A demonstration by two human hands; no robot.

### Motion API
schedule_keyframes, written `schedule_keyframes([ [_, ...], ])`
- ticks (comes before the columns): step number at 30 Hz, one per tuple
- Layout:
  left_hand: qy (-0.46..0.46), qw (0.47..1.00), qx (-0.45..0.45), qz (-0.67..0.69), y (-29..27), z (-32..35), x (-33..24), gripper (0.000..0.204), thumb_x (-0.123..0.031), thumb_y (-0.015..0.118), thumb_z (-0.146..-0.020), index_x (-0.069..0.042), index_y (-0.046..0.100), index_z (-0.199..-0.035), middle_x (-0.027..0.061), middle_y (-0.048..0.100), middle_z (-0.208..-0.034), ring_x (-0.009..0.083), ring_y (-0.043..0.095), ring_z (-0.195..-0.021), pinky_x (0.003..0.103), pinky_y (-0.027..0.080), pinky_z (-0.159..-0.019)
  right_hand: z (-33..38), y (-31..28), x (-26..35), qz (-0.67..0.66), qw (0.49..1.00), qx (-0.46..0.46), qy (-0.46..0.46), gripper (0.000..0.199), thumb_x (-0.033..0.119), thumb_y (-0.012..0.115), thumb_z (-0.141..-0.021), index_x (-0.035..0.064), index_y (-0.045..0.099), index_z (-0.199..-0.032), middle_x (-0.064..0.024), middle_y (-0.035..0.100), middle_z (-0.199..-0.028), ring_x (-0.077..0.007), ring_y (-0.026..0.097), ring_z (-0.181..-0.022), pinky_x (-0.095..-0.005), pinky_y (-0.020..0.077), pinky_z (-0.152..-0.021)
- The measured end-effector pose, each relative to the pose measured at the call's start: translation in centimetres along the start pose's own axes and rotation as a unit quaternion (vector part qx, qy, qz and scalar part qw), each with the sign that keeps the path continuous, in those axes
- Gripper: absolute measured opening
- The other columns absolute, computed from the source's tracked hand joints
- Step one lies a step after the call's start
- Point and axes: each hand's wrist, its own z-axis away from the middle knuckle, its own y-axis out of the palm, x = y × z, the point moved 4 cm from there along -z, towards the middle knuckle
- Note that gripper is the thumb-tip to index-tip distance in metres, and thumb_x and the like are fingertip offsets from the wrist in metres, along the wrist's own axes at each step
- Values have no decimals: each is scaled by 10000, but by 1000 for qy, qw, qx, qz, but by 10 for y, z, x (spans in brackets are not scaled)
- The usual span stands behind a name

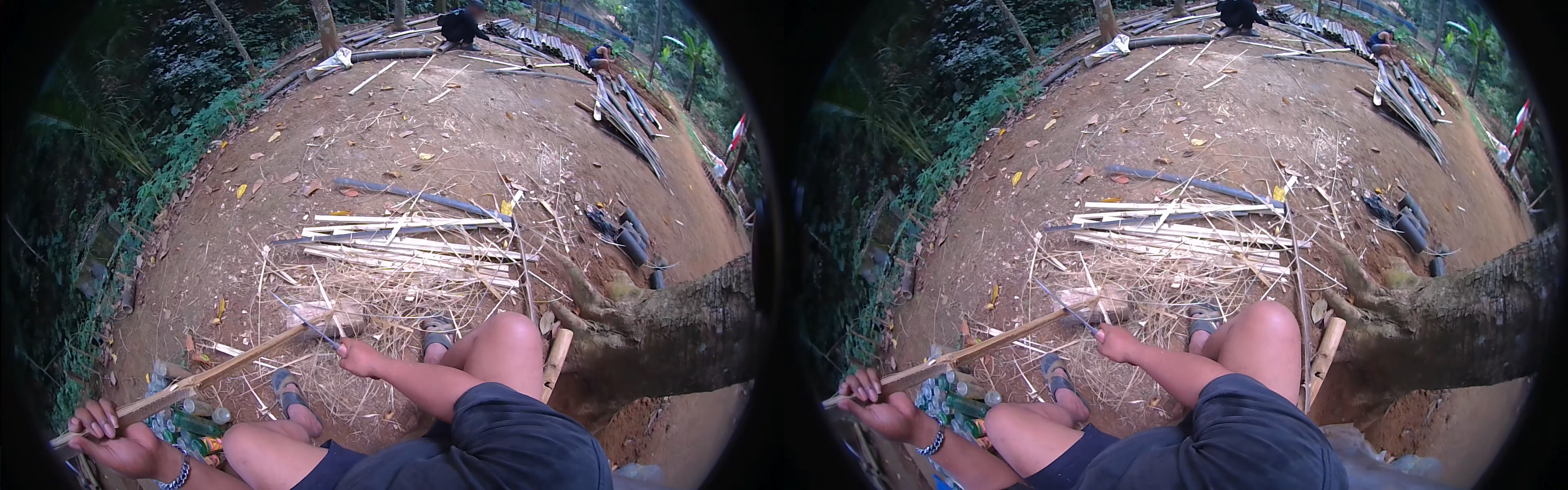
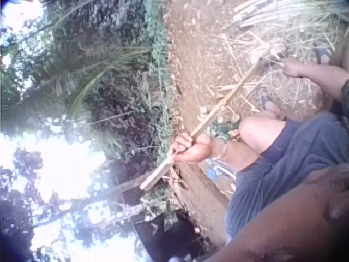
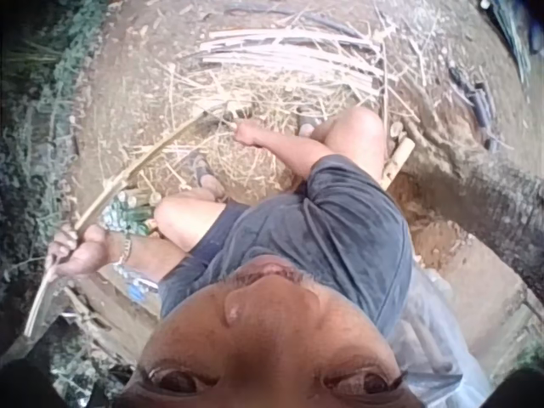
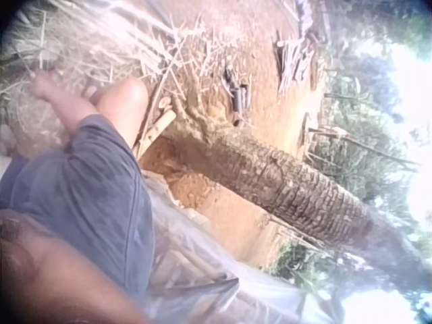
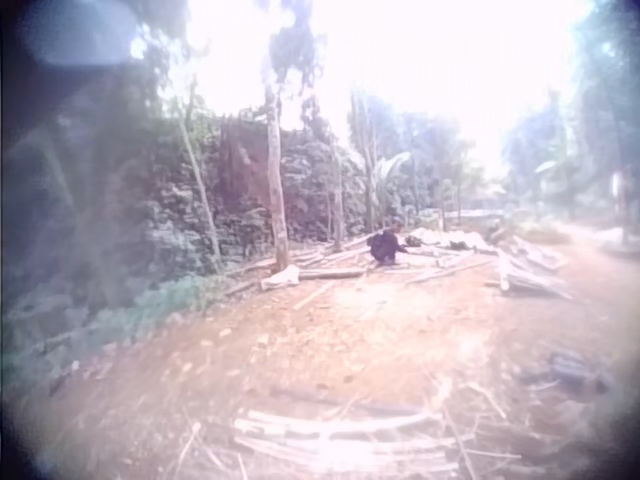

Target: The person shaves a wooden strip by hand using a machete while holding the wood against a wooden block on the ground.

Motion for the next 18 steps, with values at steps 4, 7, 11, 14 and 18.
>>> schedule_keyframes([
  [4, -11, 1000, 16, 16, 2, -1, 8, 276, -314, 538, -973, -42, 499, -943, -14, 355, -733, 63, 341, -611, 212, 312, -580, -22, 4, -93, 90, 993, -40, 72, 395, 260, 561, -848, 44, 569, -1179, -246, 625, -1036, -405, 605, -981, -449, 483, -854],
  [7, 6, 1000, -12, -10, 3, -1, 3, 279, -309, 516, -982, -33, 482, -955, -11, 343, -707, 67, 334, -593, 214, 300, -554, -26, -7, -120, 181, 975, 43, 120, 380, 299, 569, -847, 24, 618, -1106, -251, 643, -1015, -403, 621, -953, -452, 493, -826],
  [11, -7, 999, -28, -27, -10, -5, 6, 321, -321, 490, -993, -10, 472, -1071, 16, 386, -762, 111, 388, -672, 249, 355, -625, -28, -7, -117, 156, 982, 51, 96, 371, 318, 603, -830, -21, 645, -975, -234, 669, -904, -373, 649, -841, -441, 506, -758],
  [14, -9, 996, -67, -54, -23, -11, 5, 499, -372, 453, -995, 33, 387, -1278, 64, 418, -859, 182, 427, -799, 318, 389, -775, -9, -3, -89, -20, 985, 40, 169, 352, 304, 615, -820, -25, 626, -945, -177, 668, -829, -311, 645, -721, -404, 506, -694],
  [18, -102, 994, 46, 19, -22, -26, 5, 576, -412, 455, -979, 43, 359, -1320, 74, 406, -920, 190, 413, -879, 342, 360, -872, -7, -8, -102, 12, 988, -37, 149, 379, 315, 629, -812, -36, 621, -955, -205, 669, -852, -358, 647, -761, -421, 502, -725],
])
